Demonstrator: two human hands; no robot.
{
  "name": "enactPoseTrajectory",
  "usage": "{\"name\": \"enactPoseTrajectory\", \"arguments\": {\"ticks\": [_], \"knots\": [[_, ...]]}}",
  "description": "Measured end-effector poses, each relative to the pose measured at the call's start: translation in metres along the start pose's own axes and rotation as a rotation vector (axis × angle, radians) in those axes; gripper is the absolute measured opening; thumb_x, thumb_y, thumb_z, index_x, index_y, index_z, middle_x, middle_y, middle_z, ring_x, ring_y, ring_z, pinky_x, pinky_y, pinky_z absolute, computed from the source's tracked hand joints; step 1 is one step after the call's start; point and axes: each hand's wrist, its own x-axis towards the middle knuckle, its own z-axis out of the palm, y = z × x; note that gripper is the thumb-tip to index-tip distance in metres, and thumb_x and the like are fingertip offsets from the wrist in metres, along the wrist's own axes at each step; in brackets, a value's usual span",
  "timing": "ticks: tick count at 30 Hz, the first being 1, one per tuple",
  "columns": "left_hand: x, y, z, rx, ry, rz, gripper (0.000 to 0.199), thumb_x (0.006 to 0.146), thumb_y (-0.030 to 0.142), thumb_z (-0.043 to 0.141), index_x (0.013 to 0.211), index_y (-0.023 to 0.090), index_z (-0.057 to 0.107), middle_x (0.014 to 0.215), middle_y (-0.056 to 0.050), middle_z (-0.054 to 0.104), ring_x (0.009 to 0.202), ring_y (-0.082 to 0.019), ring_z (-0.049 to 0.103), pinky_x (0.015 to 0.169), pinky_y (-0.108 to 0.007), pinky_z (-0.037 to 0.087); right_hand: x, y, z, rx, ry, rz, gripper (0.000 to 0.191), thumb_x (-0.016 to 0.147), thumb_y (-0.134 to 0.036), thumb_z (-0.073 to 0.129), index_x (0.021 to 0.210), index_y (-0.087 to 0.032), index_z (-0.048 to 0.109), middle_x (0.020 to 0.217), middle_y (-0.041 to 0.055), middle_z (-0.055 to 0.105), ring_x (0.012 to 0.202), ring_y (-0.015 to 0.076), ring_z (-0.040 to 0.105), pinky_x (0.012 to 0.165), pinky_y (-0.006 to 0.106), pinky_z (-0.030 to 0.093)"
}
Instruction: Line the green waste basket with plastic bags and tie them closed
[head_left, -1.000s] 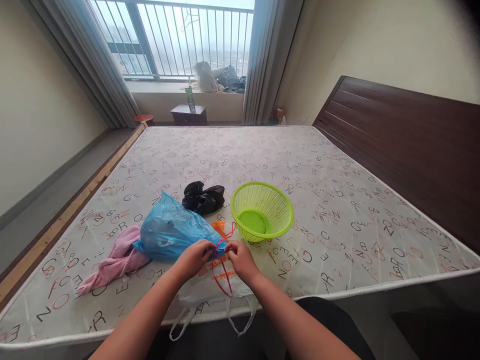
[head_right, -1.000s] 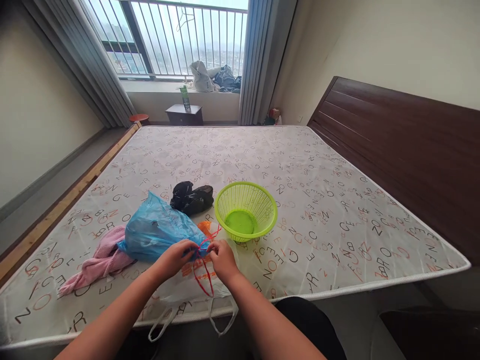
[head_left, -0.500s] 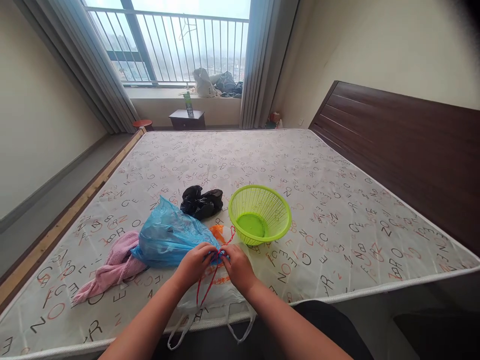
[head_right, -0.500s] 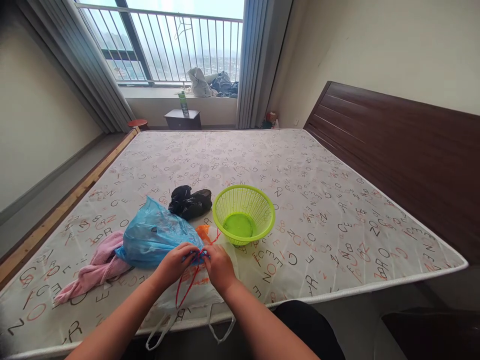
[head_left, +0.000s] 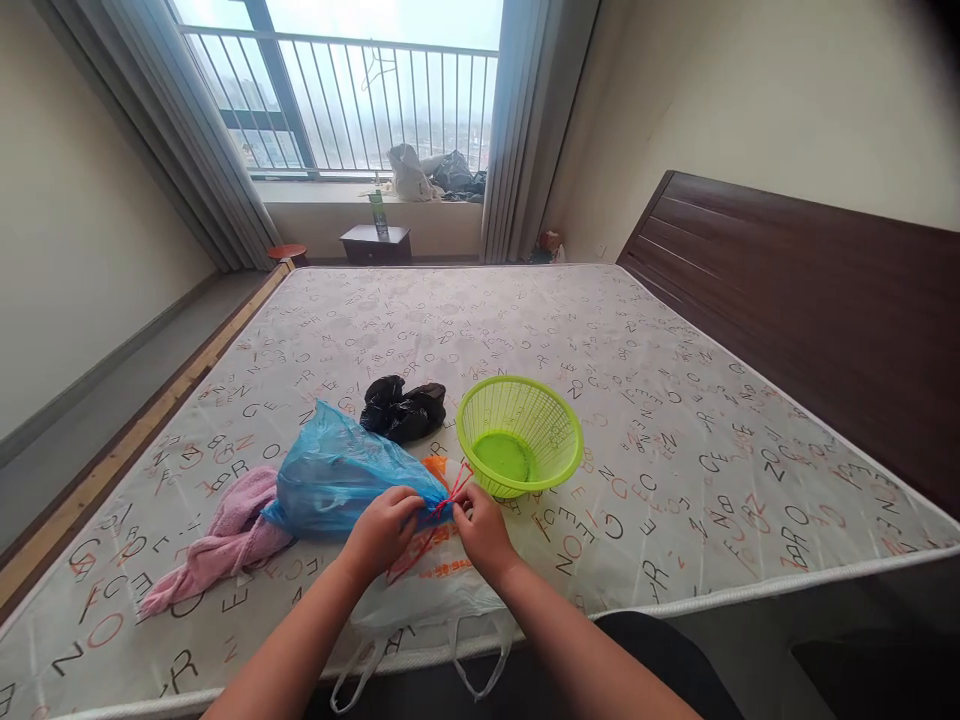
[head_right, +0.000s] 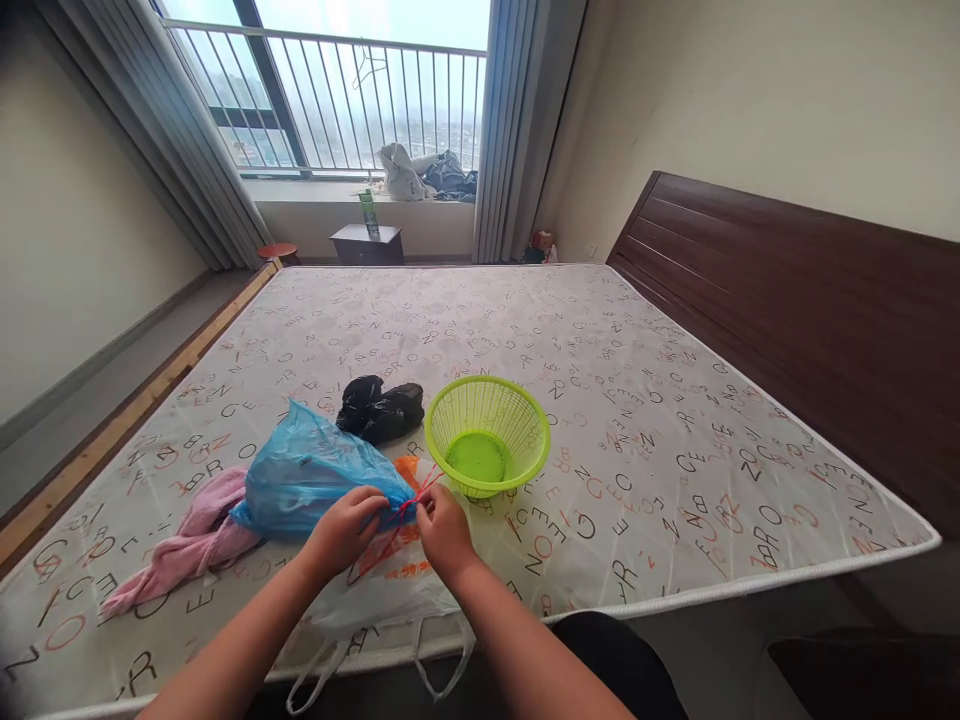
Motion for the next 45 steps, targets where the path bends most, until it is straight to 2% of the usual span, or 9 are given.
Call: {"name": "enactPoseTrajectory", "arguments": {"ticks": [5, 9, 14, 20, 23, 28, 35, 38, 45], "knots": [[0.002, 0.023, 0.007, -0.052, -0.075, 0.077, 0.028, 0.098, 0.024, 0.058, 0.123, 0.027, 0.07, 0.11, -0.008, 0.073, 0.1, -0.021, 0.068, 0.09, -0.033, 0.055, -0.006, -0.014, 0.0, 0.069, -0.06, -0.028, 0.006, 0.087, -0.026, 0.06, 0.084, -0.022, 0.063, 0.083, 0.0034, 0.066, 0.078, 0.0197, 0.061, 0.074, 0.032, 0.047], [0.0, 0.012, 0.009, -0.054, -0.046, -0.03, 0.021, 0.1, 0.026, 0.055, 0.109, 0.025, 0.074, 0.096, -0.006, 0.073, 0.086, -0.019, 0.069, 0.079, -0.028, 0.054, -0.004, -0.013, -0.002, 0.133, -0.118, -0.006, 0.008, 0.086, -0.029, 0.063, 0.082, -0.022, 0.062, 0.081, 0.0024, 0.065, 0.076, 0.0195, 0.059, 0.075, 0.033, 0.048], [-0.001, 0.003, 0.011, -0.076, -0.036, -0.088, 0.021, 0.1, 0.027, 0.054, 0.105, 0.026, 0.074, 0.098, -0.005, 0.072, 0.085, -0.018, 0.068, 0.08, -0.028, 0.053, -0.001, -0.009, 0.0, 0.203, -0.2, 0.033, 0.012, 0.086, -0.032, 0.061, 0.081, -0.023, 0.056, 0.08, 0.0005, 0.06, 0.076, 0.0187, 0.056, 0.074, 0.032, 0.047], [-0.001, -0.001, 0.012, -0.043, 0.027, -0.287, 0.02, 0.091, 0.019, 0.053, 0.094, 0.022, 0.073, 0.093, -0.006, 0.071, 0.086, -0.02, 0.065, 0.08, -0.032, 0.049, -0.001, -0.006, 0.002, 0.275, -0.268, 0.047, 0.012, 0.085, -0.034, 0.059, 0.083, -0.023, 0.053, 0.088, 0.0015, 0.059, 0.084, 0.0192, 0.055, 0.077, 0.031, 0.046], [0.001, -0.013, 0.009, -0.129, 0.126, -0.457, 0.018, 0.084, 0.02, 0.054, 0.086, 0.02, 0.071, 0.089, -0.006, 0.072, 0.084, -0.021, 0.064, 0.079, -0.033, 0.048, -0.001, -0.003, 0.003, 0.319, -0.313, 0.082, 0.013, 0.083, -0.034, 0.059, 0.083, -0.024, 0.051, 0.087, 0.0007, 0.058, 0.081, 0.0179, 0.054, 0.075, 0.03, 0.046], [0.006, -0.031, 0.001, -0.569, 0.406, -0.848, 0.027, 0.076, 0.039, 0.06, 0.089, 0.017, 0.067, 0.074, -0.004, 0.068, 0.07, -0.02, 0.062, 0.066, -0.029, 0.046, -0.003, -0.001, 0.006, 0.298, -0.449, 0.19, 0.014, 0.08, -0.033, 0.056, 0.078, -0.024, 0.046, 0.074, -0.004, 0.051, 0.068, 0.0146, 0.048, 0.066, 0.027, 0.041], [0.014, -0.021, -0.018, -0.956, 0.741, -0.986, 0.03, 0.076, 0.04, 0.066, 0.096, 0.02, 0.059, 0.08, -0.001, 0.065, 0.068, -0.014, 0.064, 0.063, -0.024, 0.05, -0.005, -0.011, 0.005, 0.153, -0.346, 0.135, 0.012, 0.077, -0.027, 0.053, 0.071, -0.024, 0.042, 0.069, -0.005, 0.048, 0.066, 0.0134, 0.041, 0.062, 0.026, 0.033], [0.015, -0.01, -0.026, -1.102, 0.689, -0.946, 0.034, 0.075, 0.035, 0.07, 0.102, 0.021, 0.056, 0.073, 0.003, 0.061, 0.064, -0.013, 0.064, 0.063, -0.025, 0.053, -0.004, -0.012, 0.004, 0.154, -0.254, 0.117, 0.013, 0.077, -0.028, 0.05, 0.07, -0.024, 0.041, 0.069, -0.0045, 0.048, 0.067, 0.0139, 0.042, 0.064, 0.027, 0.034], [0.014, 0.007, -0.039, -1.05, 0.284, -0.77, 0.036, 0.067, 0.038, 0.081, 0.092, 0.018, 0.065, 0.056, 0.009, 0.044, 0.051, -0.008, 0.047, 0.052, -0.019, 0.042, 0.003, 0.001, 0.003, 0.21, 0.029, 0.201, 0.013, 0.082, -0.032, 0.047, 0.075, -0.026, 0.038, 0.069, -0.0051, 0.044, 0.065, 0.0145, 0.045, 0.062, 0.027, 0.04]]}}
